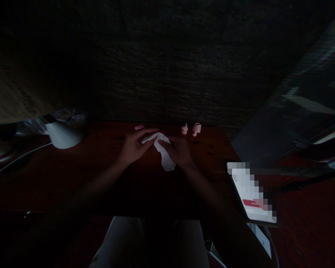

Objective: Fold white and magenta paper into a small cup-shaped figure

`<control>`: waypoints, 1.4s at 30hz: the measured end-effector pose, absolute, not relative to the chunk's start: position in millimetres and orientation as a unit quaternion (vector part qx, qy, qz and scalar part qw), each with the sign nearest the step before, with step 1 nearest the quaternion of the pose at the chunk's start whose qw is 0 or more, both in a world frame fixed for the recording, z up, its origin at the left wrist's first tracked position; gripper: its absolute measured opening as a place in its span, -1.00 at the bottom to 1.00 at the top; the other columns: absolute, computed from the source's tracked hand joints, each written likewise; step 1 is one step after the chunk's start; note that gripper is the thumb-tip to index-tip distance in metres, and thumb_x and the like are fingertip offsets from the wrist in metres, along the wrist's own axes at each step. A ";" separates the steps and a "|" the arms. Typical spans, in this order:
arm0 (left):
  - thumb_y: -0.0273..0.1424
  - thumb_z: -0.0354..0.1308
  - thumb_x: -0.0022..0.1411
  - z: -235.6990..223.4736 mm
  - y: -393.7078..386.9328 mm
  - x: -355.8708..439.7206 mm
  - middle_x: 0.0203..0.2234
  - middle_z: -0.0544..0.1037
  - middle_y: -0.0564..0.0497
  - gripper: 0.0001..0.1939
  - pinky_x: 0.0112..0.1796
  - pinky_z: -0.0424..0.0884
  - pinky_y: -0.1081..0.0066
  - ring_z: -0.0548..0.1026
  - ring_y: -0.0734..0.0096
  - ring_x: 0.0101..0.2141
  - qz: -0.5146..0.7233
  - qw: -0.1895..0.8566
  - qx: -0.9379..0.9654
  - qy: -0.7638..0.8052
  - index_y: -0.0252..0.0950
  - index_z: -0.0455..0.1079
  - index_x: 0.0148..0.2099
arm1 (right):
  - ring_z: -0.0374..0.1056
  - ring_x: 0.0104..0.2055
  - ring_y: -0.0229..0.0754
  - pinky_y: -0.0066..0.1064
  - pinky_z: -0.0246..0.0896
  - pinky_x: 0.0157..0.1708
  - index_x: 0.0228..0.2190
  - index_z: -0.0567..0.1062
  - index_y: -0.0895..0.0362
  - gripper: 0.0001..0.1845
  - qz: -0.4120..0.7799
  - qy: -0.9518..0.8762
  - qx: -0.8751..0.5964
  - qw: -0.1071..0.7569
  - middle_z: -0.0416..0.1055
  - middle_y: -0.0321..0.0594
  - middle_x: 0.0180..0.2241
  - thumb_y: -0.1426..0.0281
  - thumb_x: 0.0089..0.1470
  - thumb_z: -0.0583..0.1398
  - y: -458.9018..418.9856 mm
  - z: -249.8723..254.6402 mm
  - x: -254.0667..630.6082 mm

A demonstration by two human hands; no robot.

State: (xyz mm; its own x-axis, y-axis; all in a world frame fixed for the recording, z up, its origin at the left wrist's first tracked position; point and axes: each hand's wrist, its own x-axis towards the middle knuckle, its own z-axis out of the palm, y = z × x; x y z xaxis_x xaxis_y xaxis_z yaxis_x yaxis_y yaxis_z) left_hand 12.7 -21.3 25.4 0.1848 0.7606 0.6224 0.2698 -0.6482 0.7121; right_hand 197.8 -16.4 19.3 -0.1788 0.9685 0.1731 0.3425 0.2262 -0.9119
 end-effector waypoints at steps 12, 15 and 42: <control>-0.45 0.30 0.20 17.8 -13.1 13.4 -0.19 0.69 -0.05 -0.79 -0.17 0.53 0.36 0.63 0.32 -0.23 0.504 0.261 0.702 0.430 -0.26 0.59 -0.09 | 0.45 -0.41 -0.16 -0.37 0.22 -0.38 -0.33 0.67 0.09 -0.78 0.231 -0.738 -0.507 0.381 0.59 -0.24 -0.43 0.28 0.15 0.23 -17.7 25.7 203.0; -0.45 0.34 0.14 18.3 -12.5 16.0 -0.23 0.70 -0.03 -0.82 -0.19 0.52 0.35 0.63 0.31 -0.26 0.516 0.299 0.671 0.441 -0.26 0.61 -0.16 | 0.47 -0.38 -0.14 -0.33 0.26 -0.33 -0.32 0.67 0.09 -0.77 0.205 -0.740 -0.513 0.383 0.61 -0.21 -0.40 0.28 0.17 0.22 -15.4 24.3 204.8; -0.32 0.48 -0.08 8.6 -15.7 26.1 -0.28 0.66 -0.05 -0.63 -0.17 0.50 0.35 0.59 0.35 -0.28 0.506 0.561 0.522 0.397 -0.33 0.60 -0.18 | 0.39 -0.45 -0.23 -0.39 0.24 -0.42 -0.38 0.67 0.11 -0.67 0.443 -0.614 -0.466 0.459 0.57 -0.26 -0.44 0.11 -0.09 0.37 -16.1 28.1 200.9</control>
State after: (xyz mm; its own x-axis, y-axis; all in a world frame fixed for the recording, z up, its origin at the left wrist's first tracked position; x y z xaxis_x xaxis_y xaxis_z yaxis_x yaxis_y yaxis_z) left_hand 26.1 -15.7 8.6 0.1733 0.9814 0.0821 -0.1526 -0.0556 0.9867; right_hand 200.9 -16.1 28.1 -0.1454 0.9778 0.1507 0.1661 0.1743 -0.9706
